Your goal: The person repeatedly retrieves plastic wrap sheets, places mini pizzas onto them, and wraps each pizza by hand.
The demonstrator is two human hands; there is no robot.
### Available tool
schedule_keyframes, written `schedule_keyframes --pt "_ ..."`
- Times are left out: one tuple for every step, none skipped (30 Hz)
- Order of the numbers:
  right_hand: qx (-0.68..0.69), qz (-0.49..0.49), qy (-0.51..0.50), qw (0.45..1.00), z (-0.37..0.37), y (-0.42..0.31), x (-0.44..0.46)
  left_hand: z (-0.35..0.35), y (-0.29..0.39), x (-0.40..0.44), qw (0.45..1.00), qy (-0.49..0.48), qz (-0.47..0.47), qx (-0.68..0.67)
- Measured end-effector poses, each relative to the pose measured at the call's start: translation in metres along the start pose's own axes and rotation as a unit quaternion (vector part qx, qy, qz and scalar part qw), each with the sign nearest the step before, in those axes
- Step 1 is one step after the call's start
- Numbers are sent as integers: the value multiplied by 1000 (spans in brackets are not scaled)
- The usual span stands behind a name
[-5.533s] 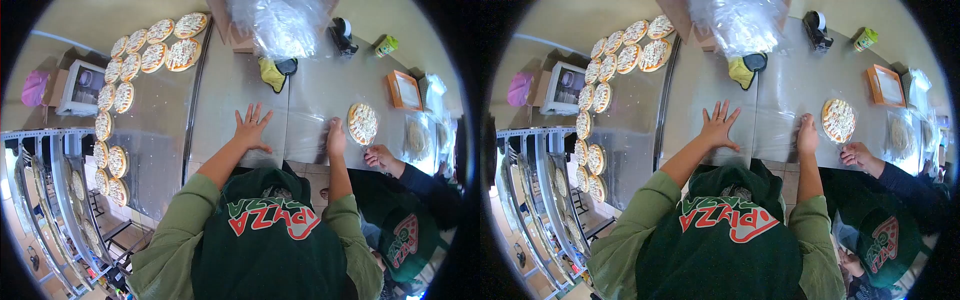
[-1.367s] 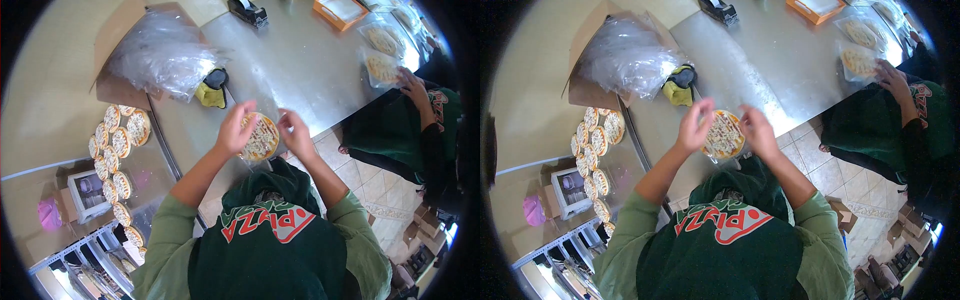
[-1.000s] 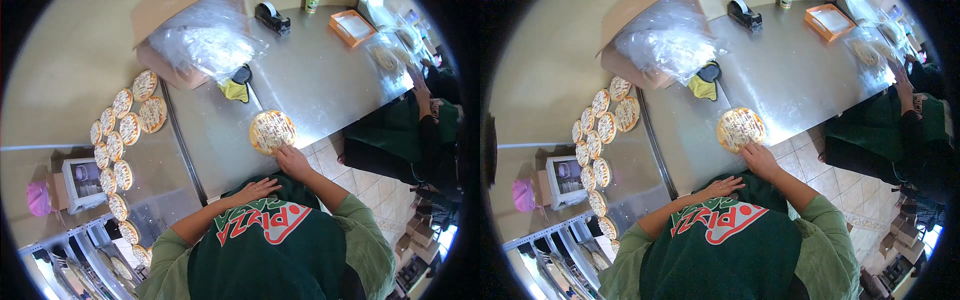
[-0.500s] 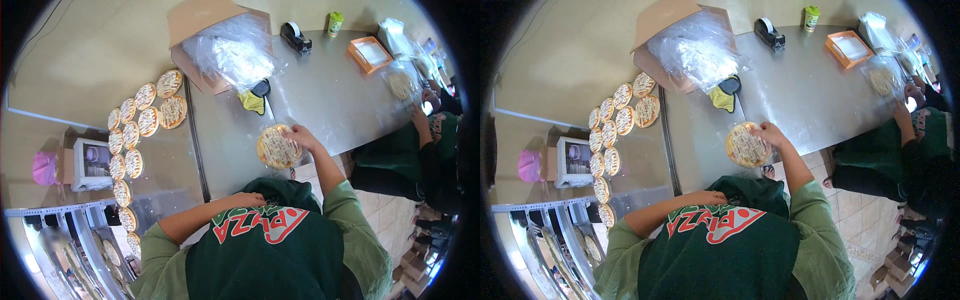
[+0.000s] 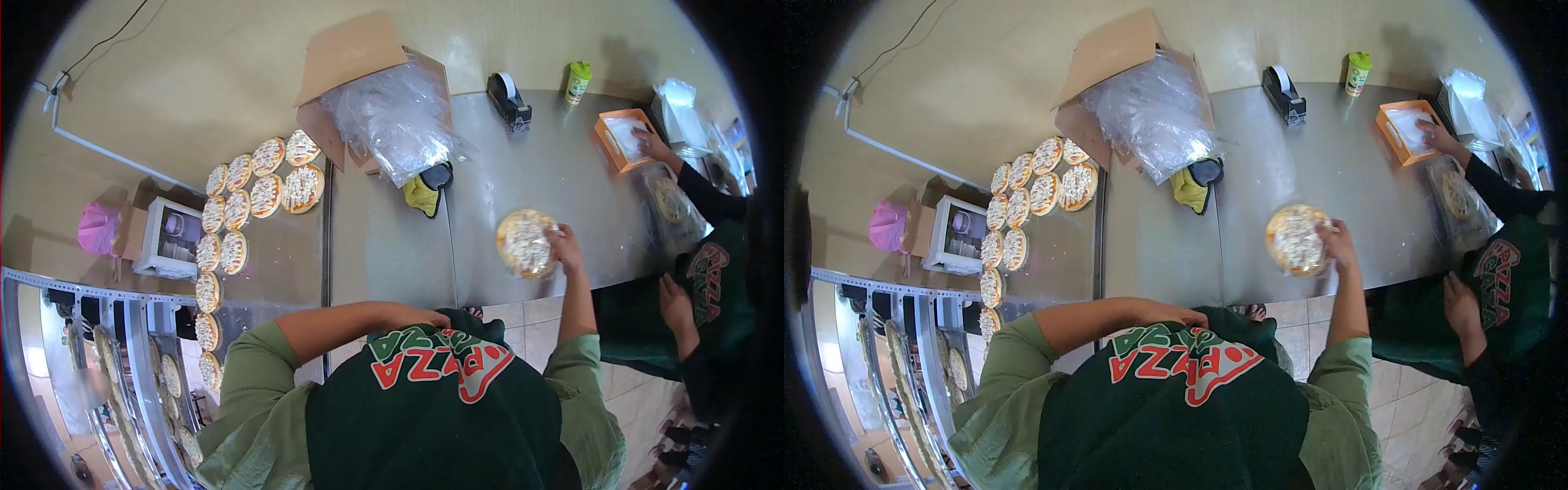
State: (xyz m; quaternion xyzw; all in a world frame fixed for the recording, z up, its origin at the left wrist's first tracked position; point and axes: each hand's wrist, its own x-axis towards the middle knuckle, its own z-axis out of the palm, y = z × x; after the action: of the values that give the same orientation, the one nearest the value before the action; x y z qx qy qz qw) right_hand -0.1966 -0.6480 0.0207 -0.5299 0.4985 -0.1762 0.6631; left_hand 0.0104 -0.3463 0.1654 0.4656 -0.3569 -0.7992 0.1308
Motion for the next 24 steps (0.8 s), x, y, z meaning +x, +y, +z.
schedule_keyframes --pt "-16 -7 29 999 -16 -4 2 -2 3 1 998 -36 -34 -29" --pt "-42 -17 67 997 -34 0 12 -1 5 3 999 -37 -23 -8" --pt "-67 -27 105 992 -51 5 22 0 6 4 999 -38 -13 12" --pt "-71 -28 115 990 -61 4 26 0 6 5 999 -39 -2 33" --pt "-75 -30 124 989 -70 4 28 2 7 3 998 -42 17 46" --pt "-78 -31 135 987 -77 4 31 3 7 0 997 -45 35 61" --pt "-83 -31 152 984 -82 8 36 3 8 -3 995 -47 54 75" --pt "-88 -31 169 981 -85 14 42 0 9 -5 986 -48 60 150" --pt "-93 -29 186 978 -81 11 40 -4 14 -9 972 -48 64 223" --pt "-179 -39 230 956 -79 7 38 -8 20 -12 952 -48 69 295" --pt "-262 -49 273 925 -75 5 36 -12 28 -15 950 -3 71 304" --pt "-342 -58 313 884 -68 0 29 -14 44 -23 947 41 73 311" --pt "-361 -105 353 857 -57 -7 20 -21 56 -28 941 86 75 318" --pt "-379 -152 391 825 -44 -16 11 -37 60 -31 892 230 112 374" --pt "-395 -198 426 789 -30 -24 2 -58 62 -32 818 369 146 417" --pt "-371 -248 388 807 -15 -31 -5 -93 57 -27 622 503 186 571" --pt "-346 -296 348 820 1 -40 -9 -122 61 -29 526 588 208 578" --pt "-319 -343 307 829 19 -50 -15 -148 68 -34 423 620 197 630" --pt "-324 -380 260 827 42 -61 -25 -169 71 -40 314 644 185 673" --pt "-329 -415 213 821 67 -72 -36 -189 64 -41 374 622 151 671" --pt "-313 -420 170 835 92 -83 -48 -208 54 -40 430 597 117 667" --pt "-296 -424 128 846 116 -91 -61 -220 50 -39 483 567 84 662" --pt "-276 -437 95 851 139 -97 -73 -218 55 -44 537 586 107 597" --pt "-255 -448 61 855 161 -103 -84 -211 63 -51 588 598 128 529"
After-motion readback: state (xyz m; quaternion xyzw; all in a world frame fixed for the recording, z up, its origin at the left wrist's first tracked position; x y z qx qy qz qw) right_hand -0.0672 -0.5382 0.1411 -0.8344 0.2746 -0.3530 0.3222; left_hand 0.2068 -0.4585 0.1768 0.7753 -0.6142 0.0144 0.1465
